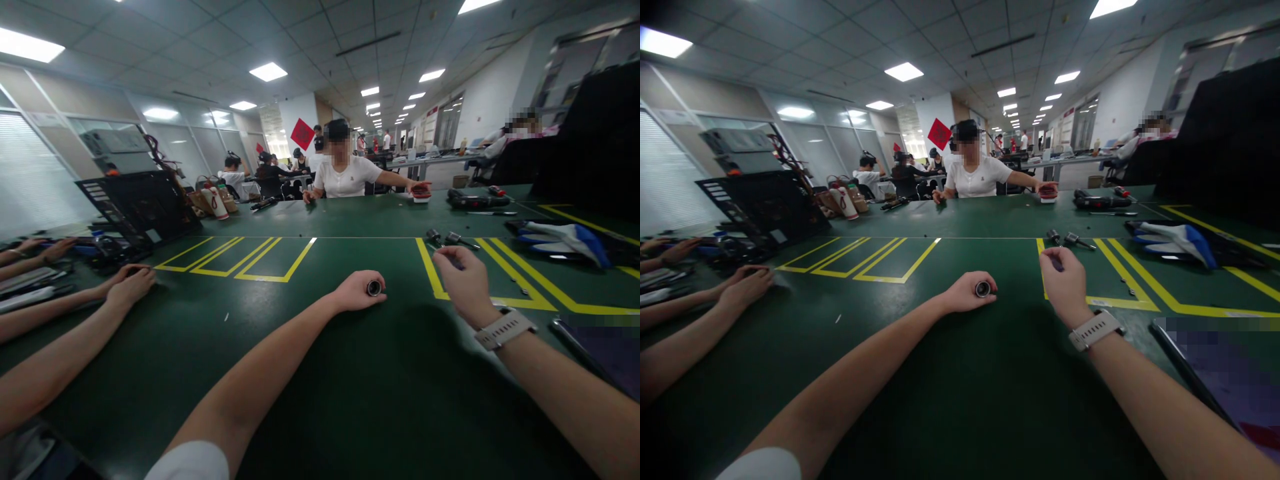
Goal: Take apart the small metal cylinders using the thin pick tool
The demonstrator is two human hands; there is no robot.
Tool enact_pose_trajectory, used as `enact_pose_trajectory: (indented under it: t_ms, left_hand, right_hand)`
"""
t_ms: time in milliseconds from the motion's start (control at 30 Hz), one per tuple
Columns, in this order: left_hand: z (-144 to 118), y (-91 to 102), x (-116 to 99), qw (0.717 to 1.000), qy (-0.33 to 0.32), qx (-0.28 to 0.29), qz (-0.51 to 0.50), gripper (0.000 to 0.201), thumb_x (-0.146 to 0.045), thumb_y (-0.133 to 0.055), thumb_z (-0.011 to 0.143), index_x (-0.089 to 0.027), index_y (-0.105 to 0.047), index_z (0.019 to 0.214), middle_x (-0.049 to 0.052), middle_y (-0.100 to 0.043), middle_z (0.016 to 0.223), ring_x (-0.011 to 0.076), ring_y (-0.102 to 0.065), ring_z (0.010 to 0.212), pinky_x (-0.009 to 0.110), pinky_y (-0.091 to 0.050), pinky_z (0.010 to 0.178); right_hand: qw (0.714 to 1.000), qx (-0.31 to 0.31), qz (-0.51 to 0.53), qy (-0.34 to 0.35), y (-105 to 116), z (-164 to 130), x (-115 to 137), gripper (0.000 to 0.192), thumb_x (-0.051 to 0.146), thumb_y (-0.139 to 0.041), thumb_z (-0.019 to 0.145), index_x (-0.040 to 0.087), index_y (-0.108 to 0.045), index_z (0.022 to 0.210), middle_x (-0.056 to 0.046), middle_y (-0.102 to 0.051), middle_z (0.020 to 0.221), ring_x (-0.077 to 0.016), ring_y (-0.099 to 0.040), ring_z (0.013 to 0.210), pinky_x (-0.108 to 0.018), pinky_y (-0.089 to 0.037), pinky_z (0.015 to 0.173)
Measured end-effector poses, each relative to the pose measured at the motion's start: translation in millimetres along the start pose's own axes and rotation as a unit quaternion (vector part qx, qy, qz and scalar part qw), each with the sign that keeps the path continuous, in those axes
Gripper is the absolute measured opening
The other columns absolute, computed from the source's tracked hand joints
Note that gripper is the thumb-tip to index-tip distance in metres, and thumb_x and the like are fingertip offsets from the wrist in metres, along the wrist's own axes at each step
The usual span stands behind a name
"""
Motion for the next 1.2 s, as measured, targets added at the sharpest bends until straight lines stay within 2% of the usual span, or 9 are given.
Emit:
enact_pose_trajectory:
  t_ms: [100, 200, 400, 533, 633, 767, 867, 1033, 1200]
  left_hand:
    - [0, -4.5, -5, 0.999, -0.013, 0.009, 0.043, 0.024, -0.033, -0.064, 0.075, -0.016, -0.057, 0.089, 0.003, -0.060, 0.088, 0.0155, -0.055, 0.083, 0.029, -0.044, 0.074]
    - [0, -8.7, -8, 0.997, -0.022, 0.016, 0.075, 0.023, -0.033, -0.064, 0.076, -0.016, -0.058, 0.090, 0.004, -0.060, 0.089, 0.0162, -0.055, 0.085, 0.030, -0.043, 0.077]
    - [-2, -9.5, -9, 0.997, -0.034, 0.007, 0.062, 0.013, -0.024, -0.060, 0.078, -0.016, -0.057, 0.088, 0.003, -0.060, 0.088, 0.0148, -0.056, 0.085, 0.028, -0.043, 0.078]
    - [-2, -7.5, -5, 0.997, -0.035, -0.005, 0.063, 0.010, -0.018, -0.057, 0.077, -0.016, -0.057, 0.087, 0.003, -0.060, 0.088, 0.0145, -0.056, 0.084, 0.028, -0.043, 0.079]
    - [-2, -2.5, 3, 0.998, -0.006, -0.017, 0.064, 0.012, -0.015, -0.057, 0.076, -0.016, -0.057, 0.088, 0.003, -0.060, 0.089, 0.0148, -0.056, 0.085, 0.028, -0.043, 0.079]
    - [-1, -0.3, 8, 0.998, 0.027, 0.002, 0.054, 0.022, -0.032, -0.062, 0.076, -0.016, -0.056, 0.091, 0.004, -0.059, 0.092, 0.0171, -0.055, 0.087, 0.030, -0.044, 0.077]
    - [-1, -0.5, 5, 0.998, 0.024, 0.010, 0.050, 0.029, -0.038, -0.066, 0.072, -0.016, -0.056, 0.088, 0.003, -0.057, 0.089, 0.0171, -0.054, 0.085, 0.030, -0.043, 0.076]
    - [0, 9.7, 5, 0.997, 0.008, -0.059, 0.057, 0.030, -0.043, -0.066, 0.072, -0.017, -0.054, 0.081, 0.001, -0.056, 0.082, 0.0151, -0.052, 0.078, 0.028, -0.042, 0.072]
    - [-7, 36.3, 20, 0.972, 0.063, -0.172, 0.149, 0.038, -0.054, -0.060, 0.073, -0.017, -0.053, 0.077, 0.003, -0.057, 0.078, 0.0175, -0.050, 0.075, 0.031, -0.040, 0.071]
  right_hand:
    - [0.994, 0.009, -0.112, 0.015, 13, 18, -5, 0.019, 0.033, -0.054, 0.074, 0.021, -0.061, 0.088, -0.007, -0.062, 0.090, -0.0271, -0.055, 0.087, -0.040, -0.040, 0.076]
    - [0.979, 0.024, -0.202, -0.018, 19, 30, -28, 0.028, 0.030, -0.050, 0.076, 0.020, -0.059, 0.100, -0.010, -0.062, 0.095, -0.0289, -0.056, 0.087, -0.041, -0.042, 0.074]
    - [0.953, 0.071, -0.289, -0.060, 14, 33, -62, 0.041, 0.034, -0.049, 0.079, 0.016, -0.054, 0.115, -0.014, -0.063, 0.100, -0.0291, -0.061, 0.083, -0.040, -0.047, 0.069]
    - [0.945, 0.083, -0.314, -0.050, 9, 31, -64, 0.041, 0.034, -0.048, 0.080, 0.017, -0.053, 0.118, -0.014, -0.063, 0.105, -0.0288, -0.062, 0.087, -0.039, -0.048, 0.072]
    - [0.940, 0.090, -0.327, -0.043, 6, 29, -62, 0.041, 0.034, -0.047, 0.081, 0.016, -0.052, 0.118, -0.014, -0.064, 0.106, -0.0286, -0.062, 0.088, -0.039, -0.048, 0.073]
    - [0.934, 0.098, -0.342, -0.040, 4, 28, -63, 0.041, 0.033, -0.046, 0.082, 0.016, -0.053, 0.118, -0.015, -0.064, 0.105, -0.0293, -0.063, 0.088, -0.040, -0.049, 0.072]
    - [0.930, 0.101, -0.352, -0.037, 4, 28, -62, 0.042, 0.033, -0.045, 0.082, 0.015, -0.052, 0.119, -0.015, -0.064, 0.105, -0.0316, -0.061, 0.093, -0.042, -0.049, 0.074]
    - [0.926, 0.095, -0.366, -0.021, 2, 26, -54, 0.042, 0.030, -0.042, 0.084, 0.013, -0.050, 0.121, -0.017, -0.063, 0.107, -0.0339, -0.059, 0.100, -0.045, -0.047, 0.078]
    - [0.926, 0.107, -0.363, 0.010, -6, 20, -44, 0.040, 0.030, -0.040, 0.085, 0.013, -0.050, 0.120, -0.016, -0.064, 0.106, -0.0319, -0.059, 0.100, -0.043, -0.046, 0.082]
Point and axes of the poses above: each hand's wrist, its own z-axis towards the middle knuckle, its own y-axis out of the back of the hand, x = y × z, the point moved 10 cm from there along z, towards the middle knuckle
